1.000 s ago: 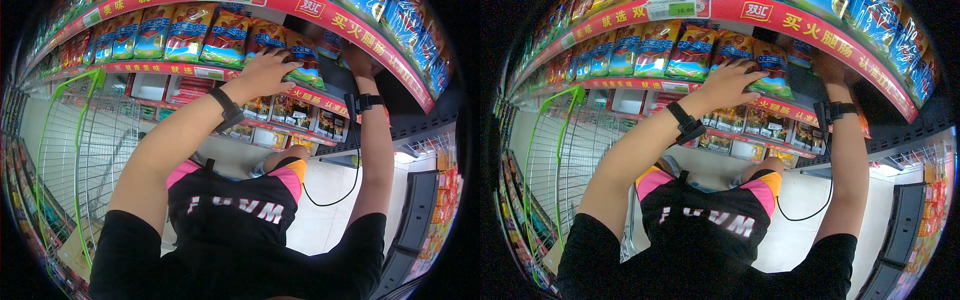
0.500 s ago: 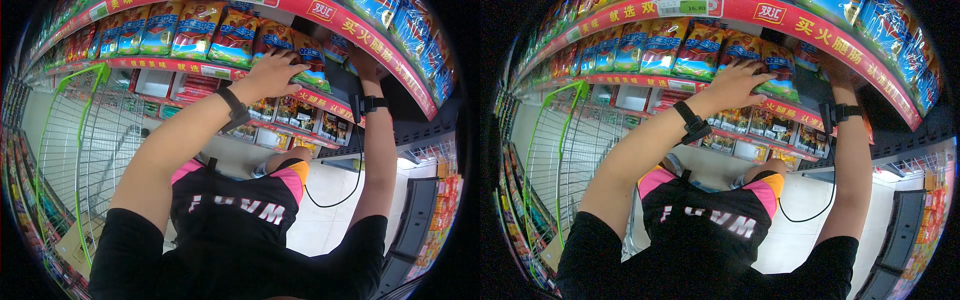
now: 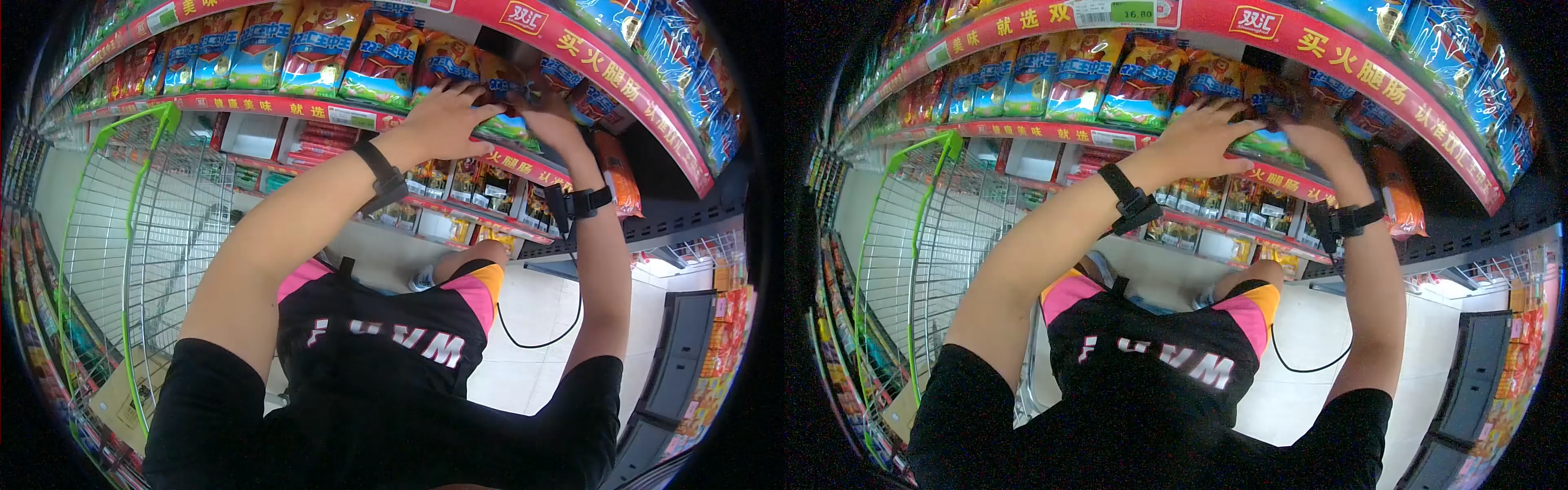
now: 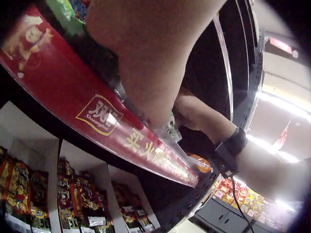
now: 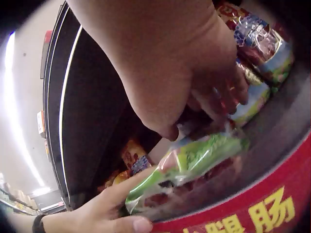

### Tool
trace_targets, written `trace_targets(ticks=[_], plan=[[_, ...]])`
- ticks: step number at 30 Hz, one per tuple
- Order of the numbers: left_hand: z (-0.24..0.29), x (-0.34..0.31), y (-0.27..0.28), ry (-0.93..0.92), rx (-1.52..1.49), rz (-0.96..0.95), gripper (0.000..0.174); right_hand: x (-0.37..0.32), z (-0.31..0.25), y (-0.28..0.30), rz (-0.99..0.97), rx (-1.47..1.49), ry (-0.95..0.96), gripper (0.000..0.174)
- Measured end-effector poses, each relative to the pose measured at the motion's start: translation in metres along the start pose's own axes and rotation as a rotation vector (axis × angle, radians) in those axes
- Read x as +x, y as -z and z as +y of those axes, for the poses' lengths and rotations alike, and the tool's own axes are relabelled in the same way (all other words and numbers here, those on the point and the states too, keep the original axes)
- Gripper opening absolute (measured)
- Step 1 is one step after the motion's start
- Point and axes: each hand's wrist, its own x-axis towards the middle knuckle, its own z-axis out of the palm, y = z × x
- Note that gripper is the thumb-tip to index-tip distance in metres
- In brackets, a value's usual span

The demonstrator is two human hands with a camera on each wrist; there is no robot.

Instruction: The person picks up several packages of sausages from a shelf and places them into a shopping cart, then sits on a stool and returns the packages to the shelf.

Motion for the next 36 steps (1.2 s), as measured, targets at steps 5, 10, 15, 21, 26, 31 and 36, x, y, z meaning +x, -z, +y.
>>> trace_targets(ticks=[5,10,15,21,26,31,36], plan=[[-0.005,0.005,0.012,0.017,-0.073,-0.118,0.067,-0.01,-0.021,-0.016,-0.014,0.164,-0.033,0.063],[-0.028,0.019,0.029,0.23,-0.246,-0.306,0.075,-0.013,-0.008,-0.04,0.058,-0.088,-0.089,0.073],[-0.116,0.039,-0.011,0.259,-0.041,-0.231,0.062,-0.016,-0.011,-0.044,0.139,0.0,-0.101,0.068],[-0.126,0.073,-0.012,0.129,0.143,-0.192,0.045,-0.016,-0.005,-0.052,0.181,-0.047,-0.066,0.064],[-0.129,0.088,-0.012,0.145,0.268,-0.077,0.03,-0.015,0.001,-0.05,0.201,0.049,-0.077,0.059],[-0.134,0.082,-0.006,0.155,0.336,-0.068,0.029,-0.014,0.036,-0.027,0.118,-0.059,-0.045,0.054],[-0.126,0.066,0.04,0.13,0.359,-0.104,0.027,-0.021,0.016,0.001,0.21,-0.069,0.001,0.048]])
